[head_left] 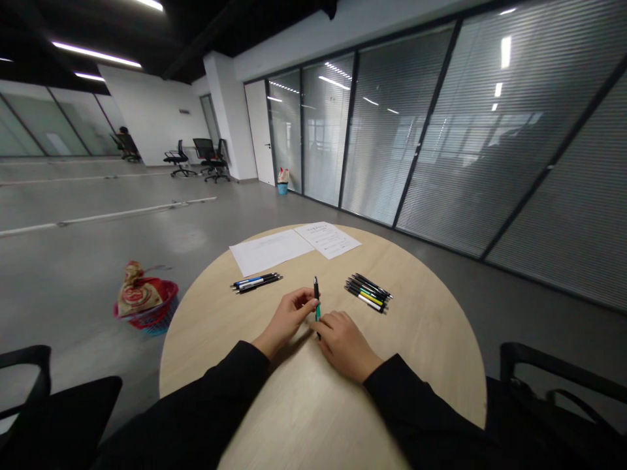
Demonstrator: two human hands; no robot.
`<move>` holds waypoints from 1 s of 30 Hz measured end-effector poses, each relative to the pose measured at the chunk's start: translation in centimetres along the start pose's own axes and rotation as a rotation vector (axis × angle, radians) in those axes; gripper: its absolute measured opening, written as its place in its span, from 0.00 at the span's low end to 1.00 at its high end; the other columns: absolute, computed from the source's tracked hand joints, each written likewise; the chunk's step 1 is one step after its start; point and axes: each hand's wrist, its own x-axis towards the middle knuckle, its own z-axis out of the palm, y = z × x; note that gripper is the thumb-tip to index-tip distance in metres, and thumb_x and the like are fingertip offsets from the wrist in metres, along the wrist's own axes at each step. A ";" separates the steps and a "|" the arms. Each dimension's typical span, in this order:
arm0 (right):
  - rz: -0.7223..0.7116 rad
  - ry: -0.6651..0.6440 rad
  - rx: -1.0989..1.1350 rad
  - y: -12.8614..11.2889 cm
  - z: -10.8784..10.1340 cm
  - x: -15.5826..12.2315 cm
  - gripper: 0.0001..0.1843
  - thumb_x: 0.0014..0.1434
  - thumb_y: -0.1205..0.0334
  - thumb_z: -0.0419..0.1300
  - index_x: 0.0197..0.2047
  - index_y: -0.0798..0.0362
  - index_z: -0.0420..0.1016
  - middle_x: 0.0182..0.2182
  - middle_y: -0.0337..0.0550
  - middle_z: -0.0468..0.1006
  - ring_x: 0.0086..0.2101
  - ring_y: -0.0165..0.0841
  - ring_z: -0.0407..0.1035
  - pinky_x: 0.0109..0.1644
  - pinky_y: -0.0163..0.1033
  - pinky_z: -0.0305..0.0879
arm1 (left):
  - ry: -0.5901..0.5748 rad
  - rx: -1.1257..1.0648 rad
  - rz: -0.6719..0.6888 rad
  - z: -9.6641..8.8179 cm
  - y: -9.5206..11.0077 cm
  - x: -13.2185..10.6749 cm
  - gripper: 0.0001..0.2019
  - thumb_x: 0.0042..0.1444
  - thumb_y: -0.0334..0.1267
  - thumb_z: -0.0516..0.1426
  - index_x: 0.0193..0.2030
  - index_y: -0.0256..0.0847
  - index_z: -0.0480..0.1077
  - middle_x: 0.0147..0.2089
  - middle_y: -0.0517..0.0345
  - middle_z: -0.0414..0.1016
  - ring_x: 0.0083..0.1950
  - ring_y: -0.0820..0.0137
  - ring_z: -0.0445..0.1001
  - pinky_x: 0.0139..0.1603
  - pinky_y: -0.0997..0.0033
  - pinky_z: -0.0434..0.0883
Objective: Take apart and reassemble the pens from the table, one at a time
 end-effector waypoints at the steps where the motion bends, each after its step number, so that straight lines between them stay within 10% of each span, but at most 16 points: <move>1: 0.007 0.015 -0.016 0.0 0.0 0.0 0.10 0.62 0.70 0.60 0.47 0.53 0.73 0.40 0.46 0.75 0.42 0.40 0.65 0.47 0.44 0.59 | -0.016 -0.005 0.011 0.1 0.2 -0.1 0.16 0.53 0.47 0.66 0.38 0.35 0.74 0.33 0.56 0.73 0.35 0.70 0.69 0.39 0.70 0.66; 30: -0.016 0.038 0.015 0.5 0.7 -0.3 0.09 0.63 0.74 0.56 0.42 0.52 0.74 0.37 0.45 0.73 0.41 0.38 0.64 0.45 0.42 0.60 | -0.070 0.032 0.066 0.4 0.7 -0.6 0.17 0.56 0.50 0.63 0.35 0.37 0.69 0.33 0.57 0.68 0.36 0.69 0.65 0.39 0.70 0.65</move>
